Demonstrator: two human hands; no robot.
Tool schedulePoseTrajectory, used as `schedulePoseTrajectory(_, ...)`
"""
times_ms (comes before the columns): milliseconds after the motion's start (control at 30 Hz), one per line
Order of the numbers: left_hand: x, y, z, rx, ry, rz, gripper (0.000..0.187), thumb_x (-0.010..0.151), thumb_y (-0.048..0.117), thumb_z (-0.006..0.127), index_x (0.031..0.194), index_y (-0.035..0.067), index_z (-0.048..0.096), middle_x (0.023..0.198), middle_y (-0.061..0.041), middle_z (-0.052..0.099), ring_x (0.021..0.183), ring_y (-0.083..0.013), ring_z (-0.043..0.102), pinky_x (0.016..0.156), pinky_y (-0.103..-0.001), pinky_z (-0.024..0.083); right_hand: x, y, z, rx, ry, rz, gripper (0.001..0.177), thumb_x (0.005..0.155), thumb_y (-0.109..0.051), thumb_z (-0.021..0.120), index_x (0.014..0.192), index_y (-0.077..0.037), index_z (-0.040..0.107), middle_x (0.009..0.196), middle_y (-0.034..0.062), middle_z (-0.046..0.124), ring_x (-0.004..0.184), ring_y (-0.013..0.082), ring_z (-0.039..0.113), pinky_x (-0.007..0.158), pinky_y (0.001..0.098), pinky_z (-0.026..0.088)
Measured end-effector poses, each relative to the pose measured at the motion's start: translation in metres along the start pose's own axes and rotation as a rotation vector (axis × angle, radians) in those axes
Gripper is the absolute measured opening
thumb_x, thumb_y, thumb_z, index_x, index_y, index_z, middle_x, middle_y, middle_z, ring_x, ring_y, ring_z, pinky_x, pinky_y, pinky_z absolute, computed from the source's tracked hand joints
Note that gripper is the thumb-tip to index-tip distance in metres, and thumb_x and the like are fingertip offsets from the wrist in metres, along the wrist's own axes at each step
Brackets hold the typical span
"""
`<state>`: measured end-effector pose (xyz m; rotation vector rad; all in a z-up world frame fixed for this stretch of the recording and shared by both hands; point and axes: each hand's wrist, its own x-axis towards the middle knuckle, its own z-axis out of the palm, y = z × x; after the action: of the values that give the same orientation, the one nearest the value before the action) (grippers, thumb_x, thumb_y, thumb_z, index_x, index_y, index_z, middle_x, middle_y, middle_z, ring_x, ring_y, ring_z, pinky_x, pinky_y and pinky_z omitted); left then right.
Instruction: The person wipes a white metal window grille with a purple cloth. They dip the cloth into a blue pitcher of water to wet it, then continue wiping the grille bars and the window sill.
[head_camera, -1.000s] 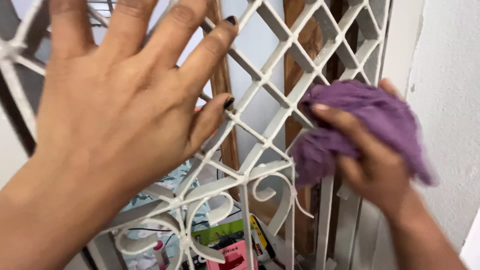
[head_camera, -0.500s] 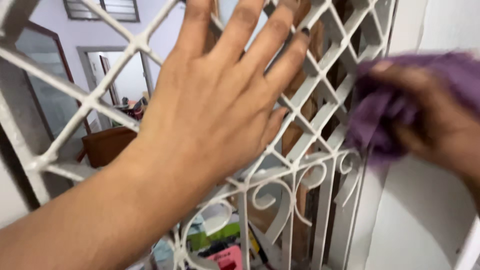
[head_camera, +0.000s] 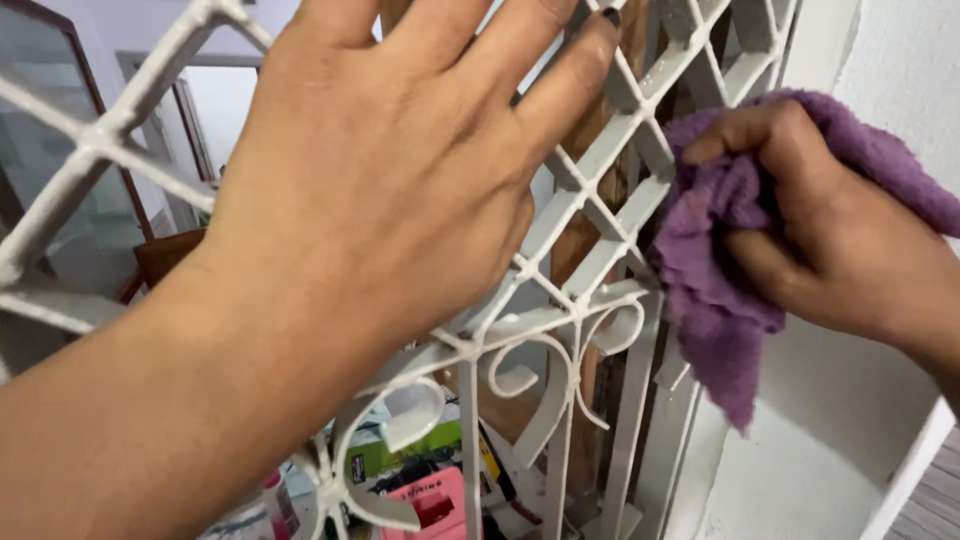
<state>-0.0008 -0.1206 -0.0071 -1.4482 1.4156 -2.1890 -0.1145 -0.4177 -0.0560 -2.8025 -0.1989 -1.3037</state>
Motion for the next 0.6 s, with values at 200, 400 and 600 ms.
schedulePoseTrajectory(200, -0.004, -0.003, 0.003, 0.02, 0.008, 0.003, 0.042, 0.095, 0.023, 0.064, 0.133, 0.005, 0.066, 0.133, -0.007, 0.061, 0.129, -0.0213, 0.053, 0.102, -0.04, 0.041, 0.028, 0.002, 0.008, -0.663, 0.108, -0.137, 0.051, 0.087, -0.021, 0.07, 0.133, -0.009, 0.052, 0.098, 0.0095, 0.065, 0.087, 0.0276, 0.067, 0.082, 0.0434, 0.056)
schedulePoseTrajectory(400, -0.004, -0.001, 0.002, -0.055, 0.011, -0.039, 0.043, 0.097, 0.019, 0.061, 0.138, 0.004, 0.062, 0.136, -0.008, 0.059, 0.13, -0.0214, 0.053, 0.102, -0.042, 0.041, -0.004, -0.049, 0.0, 0.107, 0.202, -0.057, 0.054, 0.081, 0.005, 0.053, 0.135, -0.001, 0.047, 0.121, 0.0147, 0.062, 0.109, 0.0278, 0.067, 0.093, 0.0394, 0.054)
schedulePoseTrajectory(600, -0.009, 0.001, 0.003, 0.084, 0.012, -0.069, 0.043, 0.098, 0.028, 0.06, 0.138, 0.012, 0.061, 0.137, -0.003, 0.059, 0.128, -0.0167, 0.052, 0.1, -0.039, 0.042, 0.01, -0.074, -0.007, -0.095, 0.117, -0.357, 0.056, 0.076, 0.004, 0.06, 0.131, -0.001, 0.049, 0.116, 0.0184, 0.065, 0.101, 0.0307, 0.069, 0.088, 0.0411, 0.054)
